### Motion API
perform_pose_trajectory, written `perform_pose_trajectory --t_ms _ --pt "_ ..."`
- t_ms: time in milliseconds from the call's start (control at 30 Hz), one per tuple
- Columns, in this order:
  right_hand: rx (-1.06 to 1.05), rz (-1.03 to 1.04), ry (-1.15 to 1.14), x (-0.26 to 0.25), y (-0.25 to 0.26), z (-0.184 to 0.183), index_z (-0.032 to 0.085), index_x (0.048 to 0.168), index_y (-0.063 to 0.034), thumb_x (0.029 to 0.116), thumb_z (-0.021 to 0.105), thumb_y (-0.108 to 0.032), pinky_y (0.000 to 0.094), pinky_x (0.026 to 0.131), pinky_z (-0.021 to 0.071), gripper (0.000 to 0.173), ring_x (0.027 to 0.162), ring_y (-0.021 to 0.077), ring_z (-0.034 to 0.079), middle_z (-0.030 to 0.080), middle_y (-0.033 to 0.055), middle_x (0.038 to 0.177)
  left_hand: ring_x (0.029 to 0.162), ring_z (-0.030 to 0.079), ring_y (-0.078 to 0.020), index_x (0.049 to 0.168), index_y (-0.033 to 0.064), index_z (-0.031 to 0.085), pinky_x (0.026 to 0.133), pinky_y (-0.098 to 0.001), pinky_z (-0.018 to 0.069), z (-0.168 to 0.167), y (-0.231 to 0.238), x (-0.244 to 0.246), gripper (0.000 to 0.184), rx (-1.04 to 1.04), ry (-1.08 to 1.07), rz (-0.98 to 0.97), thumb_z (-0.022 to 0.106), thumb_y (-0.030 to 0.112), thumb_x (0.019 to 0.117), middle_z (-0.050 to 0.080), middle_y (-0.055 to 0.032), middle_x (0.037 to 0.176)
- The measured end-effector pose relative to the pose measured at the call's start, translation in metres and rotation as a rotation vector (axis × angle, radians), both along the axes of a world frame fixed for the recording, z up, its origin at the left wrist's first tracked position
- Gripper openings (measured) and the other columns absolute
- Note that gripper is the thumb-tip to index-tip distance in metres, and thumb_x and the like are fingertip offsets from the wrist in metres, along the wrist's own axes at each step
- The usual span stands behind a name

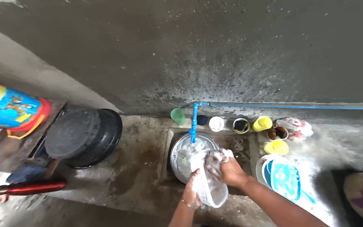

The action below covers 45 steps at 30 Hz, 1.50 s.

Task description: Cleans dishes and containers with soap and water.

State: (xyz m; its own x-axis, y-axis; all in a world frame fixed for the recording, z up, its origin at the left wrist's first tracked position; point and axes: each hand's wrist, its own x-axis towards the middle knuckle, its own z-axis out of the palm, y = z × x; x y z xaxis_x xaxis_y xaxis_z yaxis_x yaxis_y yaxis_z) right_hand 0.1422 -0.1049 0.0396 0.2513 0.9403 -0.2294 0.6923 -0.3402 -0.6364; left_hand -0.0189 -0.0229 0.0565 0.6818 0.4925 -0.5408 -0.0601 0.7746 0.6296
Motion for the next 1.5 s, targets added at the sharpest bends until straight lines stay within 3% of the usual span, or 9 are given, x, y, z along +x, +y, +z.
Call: perform_pose_trajectory --t_ms 267,400,500,600,700,833,1033,1200,1500 --pt "0.187 -0.130 0.738 -0.053 -0.011 0.008 0.069 0.117 0.0074 0.0949 0.064 -0.012 0.0386 0.103 0.0510 0.030 0.110 0.0208 0.066 0.070 0.0200 0.115 0.080 0.074 -0.0172 0.108 0.0114 0.065 0.069 -0.0359 0.0637 -0.021 0.011 -0.010 0.040 -0.094 -0.100 0.118 0.039 0.042 0.1033 0.075 -0.0069 0.089" --pt "-0.171 0.102 0.392 -0.026 -0.005 0.009 0.069 0.119 0.0057 0.0967 0.068 -0.022 0.0565 0.107 0.0455 0.036 0.118 0.0402 0.063 0.067 0.0272 0.120 0.084 0.074 -0.0175 0.119 0.0088 0.057 0.072 -0.0356 0.0632 -0.025 0.001 -0.014 0.043 -0.126 -0.062 0.089 0.027 0.037 0.1066 0.075 -0.0078 0.095" --pt "-0.182 -0.133 0.479 -0.019 0.008 0.012 0.059 0.140 -0.0016 0.1049 0.055 -0.025 0.0490 0.114 0.0419 0.042 0.129 0.0309 0.059 0.063 0.0215 0.135 0.094 0.074 -0.0213 0.115 0.0136 0.067 0.079 -0.0408 0.0627 -0.045 -0.018 -0.011 0.045 -0.326 -0.291 0.017 0.043 0.050 0.1030 0.076 -0.0092 0.102" --pt "-0.026 -0.267 0.796 -0.044 -0.011 0.025 0.064 0.127 0.0055 0.1032 0.056 -0.018 0.0412 0.103 0.0499 0.034 0.111 0.0231 0.065 0.068 0.0207 0.119 0.093 0.075 -0.0215 0.115 0.0160 0.071 0.079 -0.0414 0.0632 -0.050 -0.007 -0.010 0.052 -0.316 -0.326 0.034 0.050 0.060 0.0978 0.076 -0.0085 0.102" --pt "-0.012 -0.013 0.647 -0.042 -0.023 0.016 0.071 0.115 0.0044 0.1012 0.060 -0.020 0.0478 0.099 0.0519 0.030 0.106 0.0286 0.068 0.071 0.0210 0.112 0.087 0.075 -0.0224 0.122 0.0107 0.061 0.071 -0.0399 0.0636 -0.037 0.013 -0.009 0.055 -0.148 -0.134 0.088 0.033 0.055 0.1047 0.076 -0.0109 0.099" --pt "-0.123 -0.057 0.503 -0.025 0.002 0.011 0.056 0.141 0.0014 0.1030 0.053 -0.045 0.0510 0.116 0.0386 0.060 0.133 0.0336 0.054 0.059 0.0239 0.138 0.088 0.074 -0.0214 0.111 0.0142 0.067 0.076 -0.0415 0.0627 -0.043 -0.003 -0.002 0.056 -0.305 -0.225 0.028 0.032 0.057 0.1051 0.075 -0.0085 0.096" --pt "0.032 0.134 0.576 -0.054 -0.015 0.017 0.069 0.112 0.0072 0.0873 0.081 -0.028 0.0523 0.096 0.0518 0.045 0.101 0.0344 0.068 0.070 0.0241 0.107 0.089 0.074 -0.0150 0.116 0.0159 0.067 0.076 -0.0354 0.0637 -0.040 0.011 -0.018 0.052 -0.061 -0.171 0.027 0.033 0.055 0.1057 0.076 -0.0048 0.098" --pt "-0.216 0.294 0.460 -0.030 0.000 0.015 0.057 0.139 0.0021 0.0807 0.087 -0.035 0.0559 0.110 0.0418 0.075 0.124 0.0382 0.059 0.061 0.0264 0.132 0.089 0.074 -0.0200 0.115 0.0150 0.068 0.075 -0.0395 0.0633 -0.052 -0.004 -0.021 0.060 -0.261 -0.168 0.008 0.032 0.062 0.1036 0.075 -0.0083 0.099" --pt "-0.160 0.307 0.422 -0.033 -0.028 0.036 0.067 0.113 0.0119 0.0929 0.073 -0.010 0.0583 0.100 0.0465 0.030 0.108 0.0449 0.065 0.068 0.0315 0.108 0.081 0.073 -0.0206 0.114 0.0164 0.065 0.065 -0.0400 0.0620 -0.047 -0.015 -0.010 0.070 -0.353 0.047 -0.033 0.023 0.071 0.1005 0.074 -0.0080 0.094"
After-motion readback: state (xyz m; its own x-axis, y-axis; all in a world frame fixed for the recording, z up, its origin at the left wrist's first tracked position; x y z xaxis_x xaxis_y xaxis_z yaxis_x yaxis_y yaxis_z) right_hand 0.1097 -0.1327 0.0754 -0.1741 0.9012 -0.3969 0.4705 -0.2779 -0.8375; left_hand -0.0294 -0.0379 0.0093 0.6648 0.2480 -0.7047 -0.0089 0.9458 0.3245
